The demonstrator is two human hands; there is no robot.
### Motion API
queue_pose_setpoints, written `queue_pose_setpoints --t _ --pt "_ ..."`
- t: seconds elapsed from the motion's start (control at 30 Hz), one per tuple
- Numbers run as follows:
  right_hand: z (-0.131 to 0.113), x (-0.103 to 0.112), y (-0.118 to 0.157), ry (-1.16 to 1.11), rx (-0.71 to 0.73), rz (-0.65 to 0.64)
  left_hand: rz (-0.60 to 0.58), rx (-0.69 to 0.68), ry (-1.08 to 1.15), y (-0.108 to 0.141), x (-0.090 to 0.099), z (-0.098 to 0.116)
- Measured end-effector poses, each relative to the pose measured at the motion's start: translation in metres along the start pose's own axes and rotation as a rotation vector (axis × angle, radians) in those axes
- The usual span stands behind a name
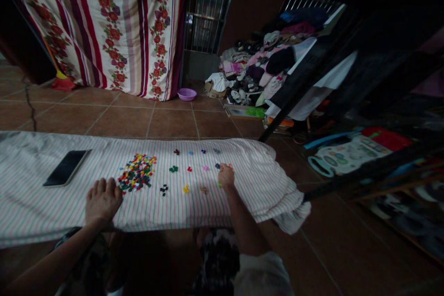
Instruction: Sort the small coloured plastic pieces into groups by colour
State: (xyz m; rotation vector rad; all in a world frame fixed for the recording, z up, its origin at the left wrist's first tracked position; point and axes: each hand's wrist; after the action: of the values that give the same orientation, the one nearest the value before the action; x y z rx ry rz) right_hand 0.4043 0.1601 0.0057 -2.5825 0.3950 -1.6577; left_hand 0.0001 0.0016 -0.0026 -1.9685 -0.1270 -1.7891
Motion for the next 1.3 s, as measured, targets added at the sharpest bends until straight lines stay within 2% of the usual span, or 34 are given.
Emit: queue_pose_setpoints --t 0.17,0.47,0.6,0.77,0.93,1.07,1.2,1.3 --pt "0.001 0.001 0.0 0.012 -0.057 -0.024 -0.003 0.009 -0.004 0.0 0.0 0.001" --pt "0.0 0.002 -0.002 0.012 -0.069 -0.037 0.012 0.037 0.049 0.0 -0.012 -0.002" --pt "-0.014 -0.004 -0.004 -0.018 -0.002 -0.005 0.015 0.038 0.044 -0.001 -0.016 -0.002" --pt "-0.064 -0.019 0.0 -0.159 0.206 0.028 0.011 0.043 0.033 -0.002 -0.019 -0.002" --pt "-0.135 -0.048 0.019 -0.282 0.438 -0.131 0.029 0.042 0.044 -0.002 -0.019 -0.002" --pt "-0.189 -0.074 0.04 -0.279 0.619 -0.275 0.05 0.036 0.053 -0.001 -0.019 -0.002" --pt "-0.234 -0.091 0.055 -0.249 0.765 -0.388 0.083 0.024 0.051 -0.002 -0.022 -0.003" --pt "-0.261 -0.1 0.059 -0.217 0.823 -0.439 0.103 0.021 0.052 -0.002 -0.027 -0.003"
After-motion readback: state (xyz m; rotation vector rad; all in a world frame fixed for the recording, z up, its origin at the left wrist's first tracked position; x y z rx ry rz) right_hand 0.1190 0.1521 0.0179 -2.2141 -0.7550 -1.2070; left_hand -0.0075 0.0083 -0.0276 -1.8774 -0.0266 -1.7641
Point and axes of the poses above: each hand's wrist, its own y-axis away from the middle knuckle, its own x-axis out of the back of the hand, z = x × y, and after that the axes turned 1 degree about -y, right-handed
